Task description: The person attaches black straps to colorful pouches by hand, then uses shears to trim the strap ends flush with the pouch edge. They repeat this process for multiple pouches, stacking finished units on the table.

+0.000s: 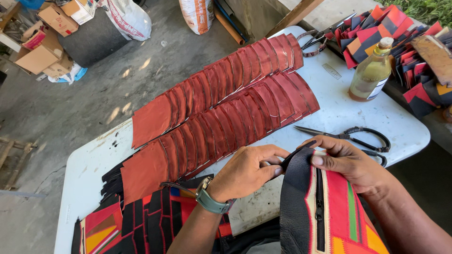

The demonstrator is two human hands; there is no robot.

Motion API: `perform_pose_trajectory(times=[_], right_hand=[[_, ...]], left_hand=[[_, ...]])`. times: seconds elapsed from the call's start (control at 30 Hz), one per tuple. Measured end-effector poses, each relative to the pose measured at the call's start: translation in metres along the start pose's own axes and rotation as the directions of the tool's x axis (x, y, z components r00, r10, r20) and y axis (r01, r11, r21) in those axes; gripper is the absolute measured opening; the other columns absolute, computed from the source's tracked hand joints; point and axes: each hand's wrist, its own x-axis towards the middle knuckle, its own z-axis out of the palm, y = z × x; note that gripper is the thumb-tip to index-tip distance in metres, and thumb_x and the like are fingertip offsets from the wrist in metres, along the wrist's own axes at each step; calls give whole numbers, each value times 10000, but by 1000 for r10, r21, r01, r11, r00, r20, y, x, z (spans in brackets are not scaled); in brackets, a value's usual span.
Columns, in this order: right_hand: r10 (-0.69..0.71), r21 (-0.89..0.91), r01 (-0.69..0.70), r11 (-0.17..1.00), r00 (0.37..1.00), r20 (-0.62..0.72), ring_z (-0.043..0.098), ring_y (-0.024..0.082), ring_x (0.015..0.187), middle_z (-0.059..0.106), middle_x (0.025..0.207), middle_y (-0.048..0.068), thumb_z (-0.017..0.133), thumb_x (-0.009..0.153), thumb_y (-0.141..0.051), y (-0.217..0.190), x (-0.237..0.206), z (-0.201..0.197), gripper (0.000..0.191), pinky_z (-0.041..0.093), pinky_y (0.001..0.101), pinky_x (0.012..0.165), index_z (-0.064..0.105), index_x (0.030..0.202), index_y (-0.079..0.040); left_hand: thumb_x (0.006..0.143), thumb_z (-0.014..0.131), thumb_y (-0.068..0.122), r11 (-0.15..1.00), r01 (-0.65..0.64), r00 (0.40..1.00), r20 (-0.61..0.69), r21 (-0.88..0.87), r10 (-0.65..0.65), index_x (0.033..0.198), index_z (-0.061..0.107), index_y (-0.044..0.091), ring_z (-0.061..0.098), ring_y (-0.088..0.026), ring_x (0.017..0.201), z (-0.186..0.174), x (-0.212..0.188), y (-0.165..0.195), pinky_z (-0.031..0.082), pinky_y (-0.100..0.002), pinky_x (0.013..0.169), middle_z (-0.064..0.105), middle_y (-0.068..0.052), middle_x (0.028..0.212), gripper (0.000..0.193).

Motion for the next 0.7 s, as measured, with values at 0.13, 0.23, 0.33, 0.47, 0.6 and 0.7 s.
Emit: perform_pose_trajectory(times=[0.13, 0.23, 0.33, 0.47, 0.6, 0.7], right_hand=[[-16, -11, 16, 1000, 1000, -16, 706, 160, 916, 732, 1033, 93, 684, 911, -80, -1, -1, 0, 265, 575, 332, 827, 663, 1153, 26], [-24, -15, 24, 1000, 1000, -19, 704, 155, 921, 730, 1040, 89, 685, 913, -75, -1, -1, 0, 252, 574, 333, 830, 661, 1142, 27], [-27, -25, 26, 999, 1000, -9, 702, 156, 910, 734, 1017, 93, 689, 913, -88, -1, -1, -1, 271, 573, 333, 825, 669, 1157, 29], [-37, -117, 32, 993, 998, -41, 690, 137, 887, 736, 977, 73, 701, 901, -112, 0, 0, -3, 317, 563, 311, 803, 686, 1185, 28], [-79, -161, 66, 985, 994, -74, 672, 122, 869, 727, 957, 56, 718, 899, -121, -1, 0, -6, 342, 553, 295, 789, 688, 1210, 20], [-57, -155, 39, 987, 992, -113, 678, 124, 863, 726, 937, 50, 714, 888, -128, -3, -1, -7, 342, 556, 303, 775, 694, 1205, -4]], left_hand=[[951, 669, 28, 987, -69, 996, 38, -142, 75, 1212, 690, 10, 741, -123, 965, 1, 1, -12, 595, -266, 823, 788, -134, 1039, 263], [964, 661, 39, 970, -52, 996, 59, -236, 68, 1233, 679, -4, 720, -122, 985, 3, 2, -22, 583, -268, 856, 778, -119, 1046, 273], [977, 650, 55, 958, -72, 994, 62, -277, 92, 1255, 676, -10, 709, -126, 1029, 4, 2, -28, 583, -286, 892, 760, -115, 1089, 286], [978, 649, 79, 970, -86, 992, 70, -227, 104, 1269, 683, -12, 703, -130, 1072, 1, 0, -31, 587, -302, 912, 751, -119, 1120, 306], [972, 650, 61, 965, -51, 992, 96, -257, 78, 1290, 676, -11, 704, -118, 1024, 0, -3, -33, 589, -288, 908, 755, -114, 1113, 327], [971, 651, 52, 957, 30, 994, 113, -288, 3, 1307, 669, -9, 671, -101, 906, 2, -6, -34, 563, -269, 796, 761, -121, 1073, 342]])
